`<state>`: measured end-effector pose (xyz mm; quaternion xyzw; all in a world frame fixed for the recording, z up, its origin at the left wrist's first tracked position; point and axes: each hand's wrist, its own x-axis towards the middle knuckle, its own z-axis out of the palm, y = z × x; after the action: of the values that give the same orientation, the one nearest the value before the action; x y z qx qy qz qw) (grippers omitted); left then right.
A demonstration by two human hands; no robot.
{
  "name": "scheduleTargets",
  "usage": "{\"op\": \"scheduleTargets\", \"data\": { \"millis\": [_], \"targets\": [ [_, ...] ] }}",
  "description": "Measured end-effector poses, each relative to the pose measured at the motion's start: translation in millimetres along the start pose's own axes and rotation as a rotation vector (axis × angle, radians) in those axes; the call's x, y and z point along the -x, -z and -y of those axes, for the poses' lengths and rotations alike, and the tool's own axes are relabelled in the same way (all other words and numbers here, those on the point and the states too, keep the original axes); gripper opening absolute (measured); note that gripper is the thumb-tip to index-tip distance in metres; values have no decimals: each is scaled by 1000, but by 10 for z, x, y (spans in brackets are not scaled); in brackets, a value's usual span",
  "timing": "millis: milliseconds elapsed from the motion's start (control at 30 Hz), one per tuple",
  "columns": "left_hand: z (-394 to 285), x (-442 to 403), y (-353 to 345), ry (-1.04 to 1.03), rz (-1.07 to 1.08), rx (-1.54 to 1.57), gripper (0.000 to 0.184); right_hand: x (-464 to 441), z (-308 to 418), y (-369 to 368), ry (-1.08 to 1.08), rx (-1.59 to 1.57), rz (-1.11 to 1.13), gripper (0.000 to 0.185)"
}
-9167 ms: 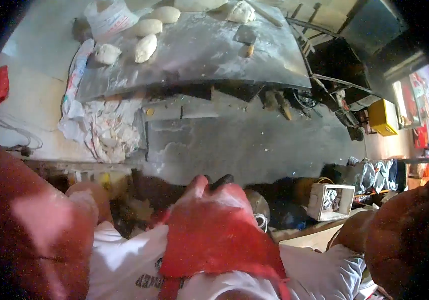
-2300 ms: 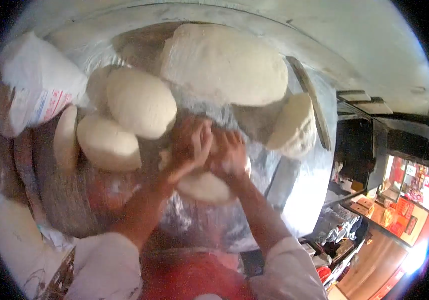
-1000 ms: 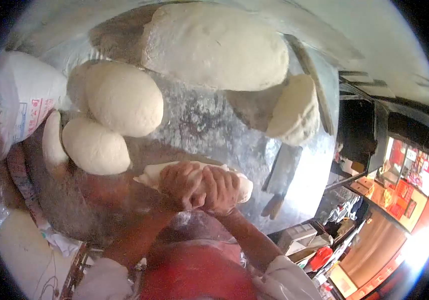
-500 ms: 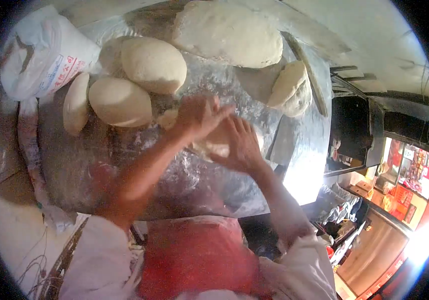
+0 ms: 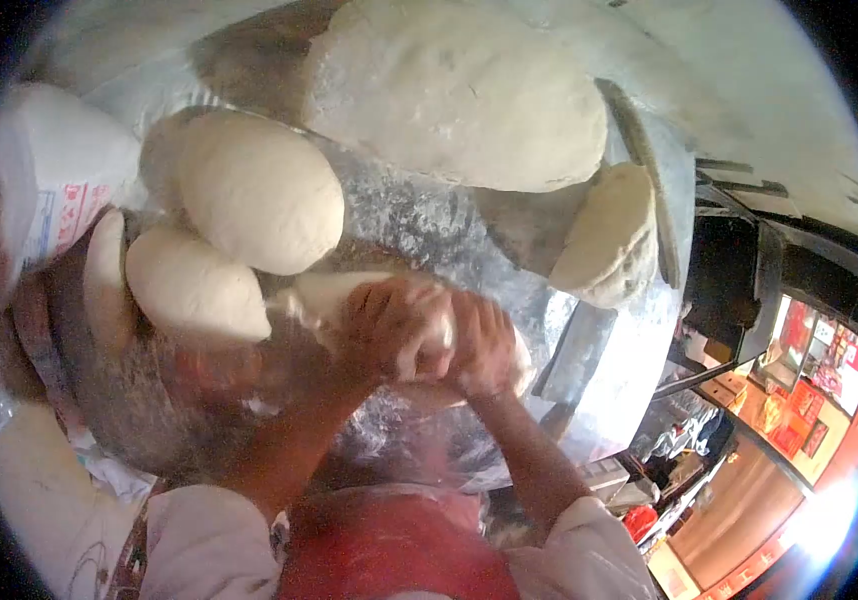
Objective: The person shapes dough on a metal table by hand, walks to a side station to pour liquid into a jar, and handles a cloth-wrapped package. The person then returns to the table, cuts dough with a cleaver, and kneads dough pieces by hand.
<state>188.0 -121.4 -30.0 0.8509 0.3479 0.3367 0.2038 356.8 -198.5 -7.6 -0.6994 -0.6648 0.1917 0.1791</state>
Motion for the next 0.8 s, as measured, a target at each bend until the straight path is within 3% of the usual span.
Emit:
{"op": "scheduleTargets", "data": {
  "millis": [100, 167, 233, 267, 333, 367, 433, 467, 500, 567, 700, 767, 800],
  "targets": [
    [72, -214, -102, 27, -20, 15, 53, -217, -114, 11, -88, -85, -7, 54],
    [-100, -368, -52, 395, 238, 105, 50, -292, 120, 316, -242, -306, 227, 76],
    [-61, -348, -210, 808, 154, 698, 46, -38, 308, 96, -68, 191, 44, 100],
    [-157, -285, -47, 785, 146, 692, 46, 208, 614, 354, 85, 230, 58, 102],
    [-345, 198, 440, 228, 31, -171, 53, 572, 673, 568, 236, 129, 146, 87],
    [-65, 714, 378, 89, 122, -129, 65, 722, 577, 529, 255, 59, 162, 84],
    [-284, 1118, 834, 173, 223, -135, 71, 917, 569, 196, 254, 75, 42, 79],
    [-161, 1491, 671, 113, 95, 25, 74, 1011, 642, -5, 255, 75, -51, 76],
    [-141, 1587, 735, 111, 99, 21, 74, 1126, 747, -160, 208, 206, -101, 71],
    [-103, 1659, 834, 110, 217, -165, 72, 1116, 767, -262, 169, 170, -93, 67],
    [-49, 1547, 674, 84, 90, -134, 69, 1022, 625, -223, 149, 155, -12, 67],
    [0, 1485, 672, 90, 145, -268, 67, 971, 521, -294, 171, 92, 43, 68],
    [32, 1437, 649, 56, 123, -271, 68, 959, 437, -383, 182, 139, 36, 76]
  ]
}}
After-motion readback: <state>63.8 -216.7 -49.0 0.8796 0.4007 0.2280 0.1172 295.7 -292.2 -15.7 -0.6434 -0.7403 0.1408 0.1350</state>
